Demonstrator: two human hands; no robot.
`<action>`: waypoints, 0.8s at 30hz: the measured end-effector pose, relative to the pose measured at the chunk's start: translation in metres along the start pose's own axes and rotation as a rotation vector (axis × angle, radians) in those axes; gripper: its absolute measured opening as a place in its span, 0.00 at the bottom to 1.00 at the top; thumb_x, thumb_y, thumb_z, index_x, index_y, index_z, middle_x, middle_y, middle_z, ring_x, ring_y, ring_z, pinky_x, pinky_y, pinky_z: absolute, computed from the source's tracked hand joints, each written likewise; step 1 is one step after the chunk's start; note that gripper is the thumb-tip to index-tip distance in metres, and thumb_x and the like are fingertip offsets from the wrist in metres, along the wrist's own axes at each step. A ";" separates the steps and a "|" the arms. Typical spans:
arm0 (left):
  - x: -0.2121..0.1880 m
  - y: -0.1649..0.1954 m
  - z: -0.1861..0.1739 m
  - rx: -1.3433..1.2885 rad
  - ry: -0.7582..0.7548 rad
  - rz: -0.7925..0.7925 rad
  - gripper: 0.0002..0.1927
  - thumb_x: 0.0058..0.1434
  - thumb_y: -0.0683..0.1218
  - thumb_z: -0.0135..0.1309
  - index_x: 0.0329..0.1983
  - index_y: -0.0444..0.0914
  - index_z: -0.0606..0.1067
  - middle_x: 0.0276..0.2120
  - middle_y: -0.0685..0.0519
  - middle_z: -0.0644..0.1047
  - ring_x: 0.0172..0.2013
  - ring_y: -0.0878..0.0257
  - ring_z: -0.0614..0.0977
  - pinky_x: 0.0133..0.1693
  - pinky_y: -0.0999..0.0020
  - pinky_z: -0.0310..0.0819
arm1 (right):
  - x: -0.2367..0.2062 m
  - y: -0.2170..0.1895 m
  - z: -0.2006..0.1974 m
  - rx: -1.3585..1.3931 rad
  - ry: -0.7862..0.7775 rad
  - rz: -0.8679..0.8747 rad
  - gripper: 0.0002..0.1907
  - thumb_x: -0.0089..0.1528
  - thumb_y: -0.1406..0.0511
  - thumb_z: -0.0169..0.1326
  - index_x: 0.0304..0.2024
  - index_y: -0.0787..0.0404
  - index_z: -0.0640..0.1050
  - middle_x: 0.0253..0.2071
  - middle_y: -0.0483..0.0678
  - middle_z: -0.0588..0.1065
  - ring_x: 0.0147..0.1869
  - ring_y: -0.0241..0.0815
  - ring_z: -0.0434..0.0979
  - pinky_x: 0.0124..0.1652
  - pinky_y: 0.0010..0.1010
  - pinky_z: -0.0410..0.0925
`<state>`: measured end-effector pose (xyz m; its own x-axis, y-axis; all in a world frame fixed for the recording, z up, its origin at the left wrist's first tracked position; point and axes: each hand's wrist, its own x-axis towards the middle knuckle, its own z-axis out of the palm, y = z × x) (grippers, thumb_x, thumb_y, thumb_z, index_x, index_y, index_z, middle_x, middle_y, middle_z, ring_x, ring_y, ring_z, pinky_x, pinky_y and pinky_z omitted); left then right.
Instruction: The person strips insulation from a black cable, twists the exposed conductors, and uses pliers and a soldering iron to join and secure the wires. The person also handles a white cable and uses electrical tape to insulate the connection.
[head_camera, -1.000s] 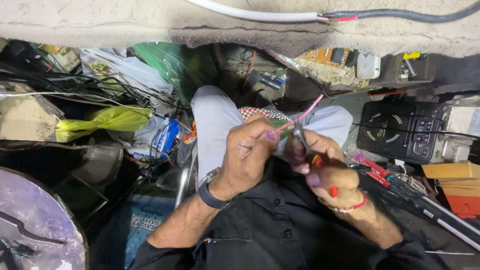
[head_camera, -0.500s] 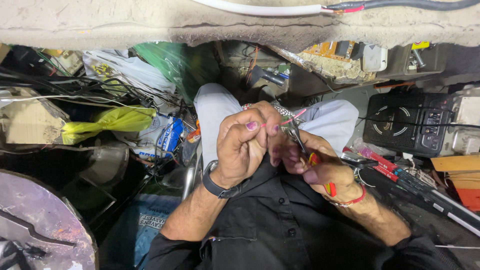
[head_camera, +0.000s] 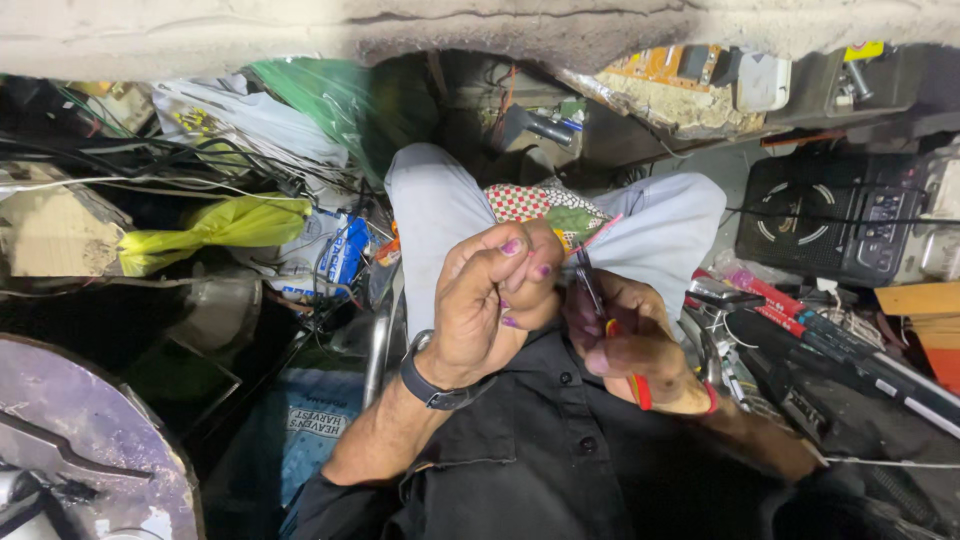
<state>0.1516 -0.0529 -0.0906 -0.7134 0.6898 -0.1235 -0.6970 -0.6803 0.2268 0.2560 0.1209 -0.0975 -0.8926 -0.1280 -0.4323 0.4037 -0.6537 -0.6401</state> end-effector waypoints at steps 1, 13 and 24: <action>-0.001 -0.001 0.000 -0.021 -0.010 -0.006 0.14 0.75 0.42 0.42 0.31 0.34 0.64 0.39 0.47 0.68 0.25 0.71 0.58 0.26 0.76 0.55 | -0.002 0.000 -0.001 -0.013 -0.004 -0.008 0.18 0.43 0.70 0.57 0.34 0.63 0.67 0.32 0.44 0.61 0.33 0.35 0.58 0.32 0.27 0.54; 0.023 0.017 0.030 0.186 -0.293 -0.060 0.17 0.74 0.45 0.42 0.29 0.31 0.64 0.41 0.40 0.69 0.23 0.57 0.73 0.19 0.71 0.64 | 0.001 -0.014 0.003 0.208 -0.127 -0.063 0.17 0.45 0.71 0.56 0.36 0.64 0.67 0.32 0.44 0.62 0.34 0.35 0.59 0.34 0.28 0.54; 0.013 0.006 0.037 -0.074 -0.218 -0.128 0.14 0.78 0.43 0.40 0.35 0.33 0.63 0.37 0.48 0.69 0.15 0.73 0.62 0.21 0.77 0.53 | -0.009 -0.015 0.001 0.229 -0.081 0.017 0.18 0.43 0.69 0.59 0.33 0.60 0.67 0.29 0.42 0.62 0.32 0.34 0.58 0.32 0.28 0.53</action>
<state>0.1406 -0.0388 -0.0551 -0.5925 0.8028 0.0669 -0.7895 -0.5952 0.1501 0.2572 0.1308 -0.0832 -0.9030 -0.1938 -0.3834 0.3708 -0.8021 -0.4681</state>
